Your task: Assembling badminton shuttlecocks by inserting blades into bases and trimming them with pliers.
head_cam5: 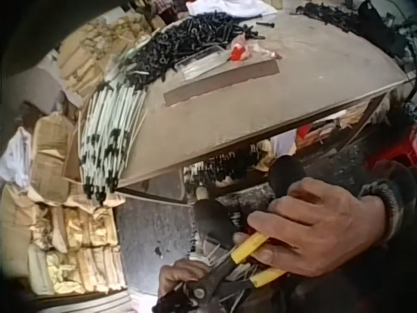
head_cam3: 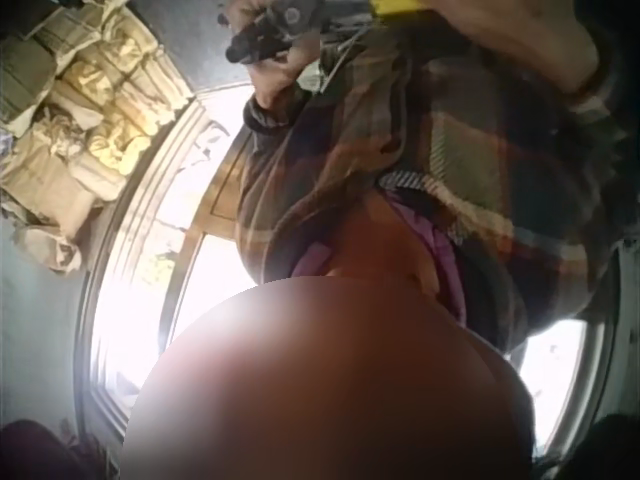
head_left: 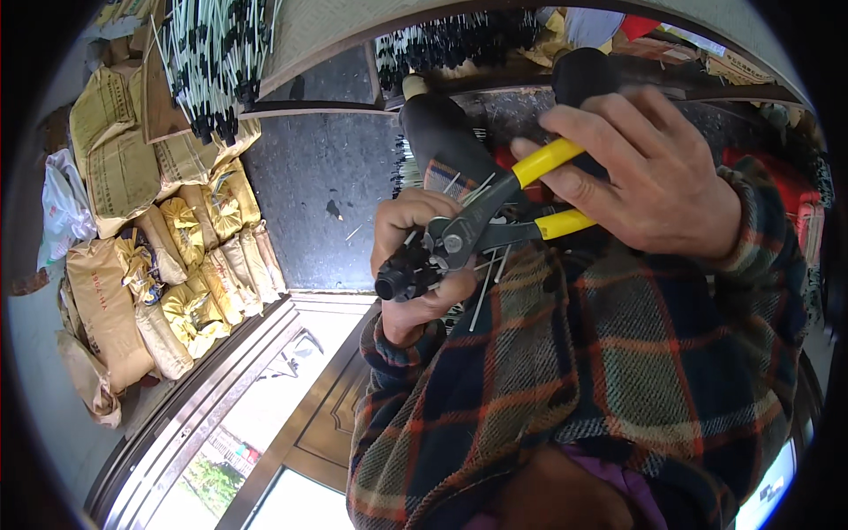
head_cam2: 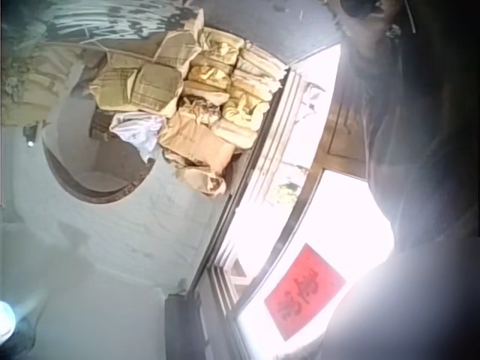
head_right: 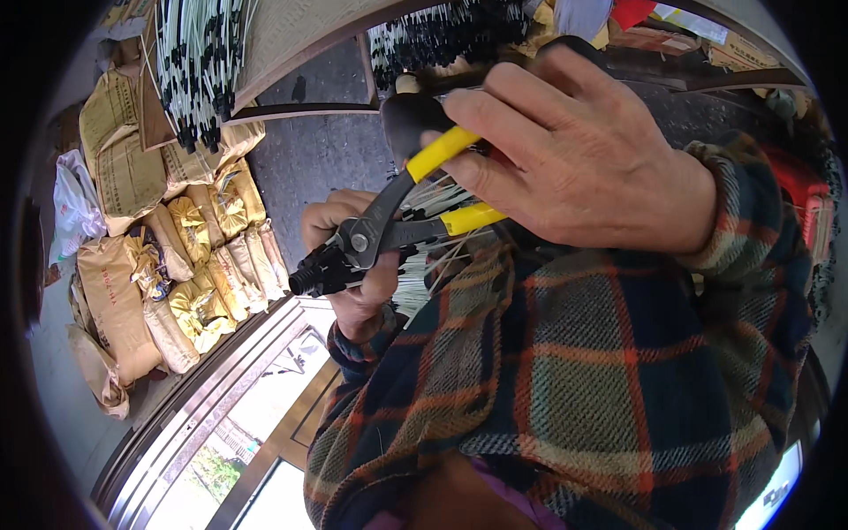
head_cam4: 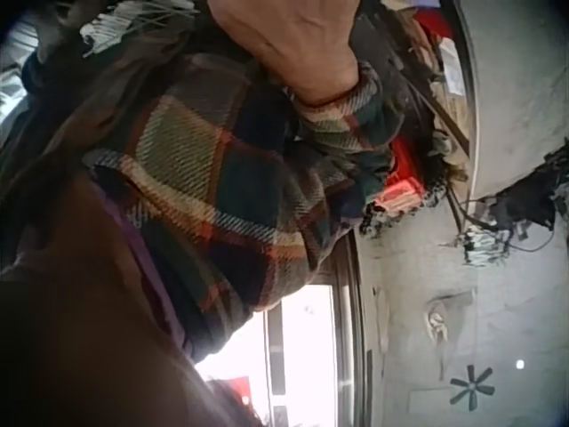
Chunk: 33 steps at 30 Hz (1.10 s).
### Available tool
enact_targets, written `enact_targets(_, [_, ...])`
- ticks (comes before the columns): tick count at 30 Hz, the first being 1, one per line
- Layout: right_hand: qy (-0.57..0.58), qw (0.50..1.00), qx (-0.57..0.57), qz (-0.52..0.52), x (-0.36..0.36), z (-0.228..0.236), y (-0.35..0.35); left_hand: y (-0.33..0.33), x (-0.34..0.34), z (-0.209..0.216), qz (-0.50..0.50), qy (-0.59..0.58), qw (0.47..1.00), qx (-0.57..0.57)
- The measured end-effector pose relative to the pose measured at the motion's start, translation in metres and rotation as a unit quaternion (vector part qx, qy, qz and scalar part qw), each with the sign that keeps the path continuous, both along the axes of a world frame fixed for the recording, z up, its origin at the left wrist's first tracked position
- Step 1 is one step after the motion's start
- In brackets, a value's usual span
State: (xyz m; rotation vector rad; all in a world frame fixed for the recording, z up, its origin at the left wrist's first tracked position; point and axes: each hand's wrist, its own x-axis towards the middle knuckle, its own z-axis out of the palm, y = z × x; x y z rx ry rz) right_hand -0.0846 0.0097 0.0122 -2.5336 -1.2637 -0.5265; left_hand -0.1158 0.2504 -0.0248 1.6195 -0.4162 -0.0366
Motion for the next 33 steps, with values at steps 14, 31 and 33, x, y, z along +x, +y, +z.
enact_targets(14, [-0.026,0.996,-0.09,-0.008,-0.001,0.019,0.0,-0.004,0.001,-0.004,-0.013,-0.006,0.999,-0.049])
enact_targets(31, [-0.082,0.988,-0.131,0.014,0.018,0.034,0.009,-0.003,-0.002,-0.014,0.059,0.0,0.993,-0.102])
enact_targets(33, [-0.095,0.988,-0.124,0.018,0.018,0.024,0.007,-0.003,-0.002,-0.012,0.064,-0.001,0.993,-0.095])
